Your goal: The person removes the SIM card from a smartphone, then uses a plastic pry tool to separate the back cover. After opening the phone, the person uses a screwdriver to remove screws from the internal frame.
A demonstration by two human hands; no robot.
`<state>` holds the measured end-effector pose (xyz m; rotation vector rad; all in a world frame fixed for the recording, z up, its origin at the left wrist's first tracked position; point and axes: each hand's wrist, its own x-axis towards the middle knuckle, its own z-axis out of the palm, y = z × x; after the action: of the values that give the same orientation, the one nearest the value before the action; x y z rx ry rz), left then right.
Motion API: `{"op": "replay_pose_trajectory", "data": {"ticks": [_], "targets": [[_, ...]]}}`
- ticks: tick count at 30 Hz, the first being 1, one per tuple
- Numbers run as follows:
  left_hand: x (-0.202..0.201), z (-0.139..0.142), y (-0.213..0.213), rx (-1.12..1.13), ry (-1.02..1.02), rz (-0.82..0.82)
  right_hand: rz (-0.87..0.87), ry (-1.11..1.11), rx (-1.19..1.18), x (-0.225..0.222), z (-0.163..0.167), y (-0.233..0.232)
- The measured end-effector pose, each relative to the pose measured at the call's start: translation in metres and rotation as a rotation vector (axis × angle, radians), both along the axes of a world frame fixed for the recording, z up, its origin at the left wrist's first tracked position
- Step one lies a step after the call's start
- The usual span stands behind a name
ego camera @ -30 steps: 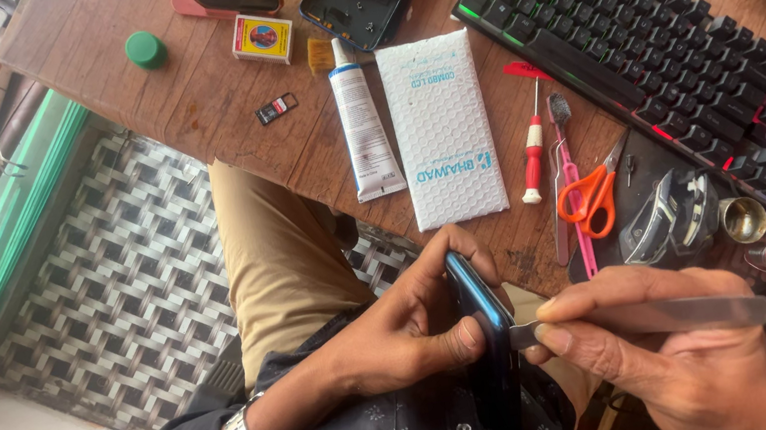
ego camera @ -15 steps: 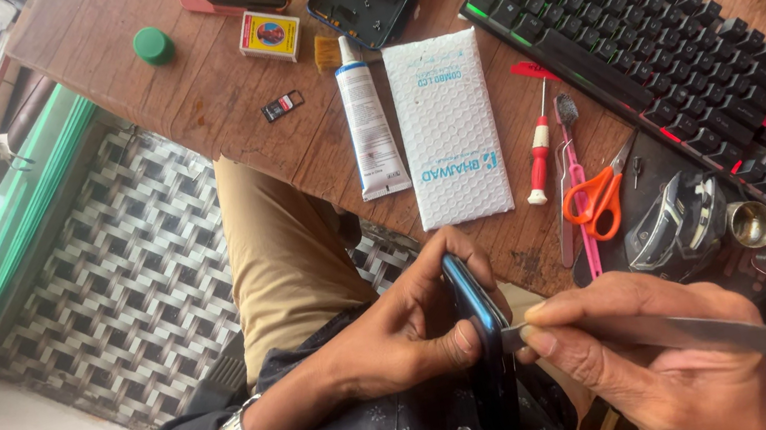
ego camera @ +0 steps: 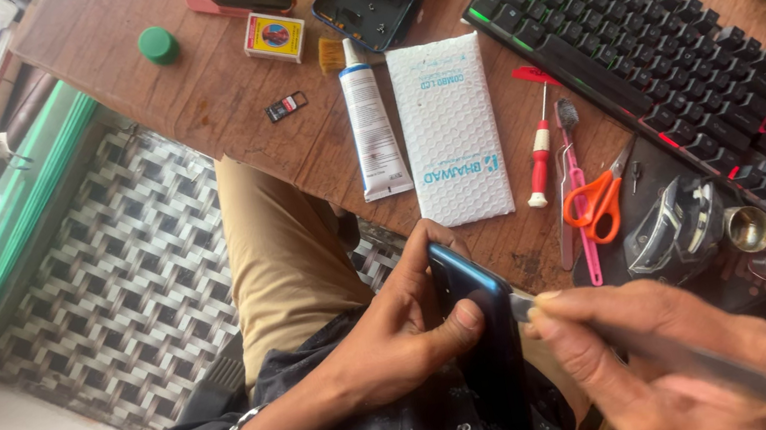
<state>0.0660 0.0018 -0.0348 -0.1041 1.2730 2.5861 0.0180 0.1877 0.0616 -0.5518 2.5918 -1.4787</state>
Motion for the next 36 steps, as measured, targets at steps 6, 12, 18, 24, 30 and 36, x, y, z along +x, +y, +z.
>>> {"op": "replay_pose_trajectory", "data": {"ticks": [6,12,18,24,30,36], "targets": [[-0.001,0.002,-0.005,-0.002,0.098,-0.049,0.027,-0.171,0.061,-0.017,-0.009,0.023],[-0.003,-0.008,-0.016,0.102,0.241,-0.178,0.311,-0.203,-0.273,-0.019,-0.023,0.031],[-0.006,-0.010,-0.018,0.115,0.257,-0.237,0.357,-0.376,-0.285,-0.023,-0.011,0.032],[-0.005,-0.012,-0.015,0.126,0.241,-0.278,0.406,-0.416,-0.207,-0.028,-0.013,0.034],[-0.003,-0.012,-0.015,0.129,0.201,-0.259,0.335,-0.397,-0.164,-0.025,-0.014,0.031],[-0.001,-0.012,-0.015,0.015,0.126,-0.190,0.157,-0.166,-0.063,-0.009,-0.007,0.016]]}}
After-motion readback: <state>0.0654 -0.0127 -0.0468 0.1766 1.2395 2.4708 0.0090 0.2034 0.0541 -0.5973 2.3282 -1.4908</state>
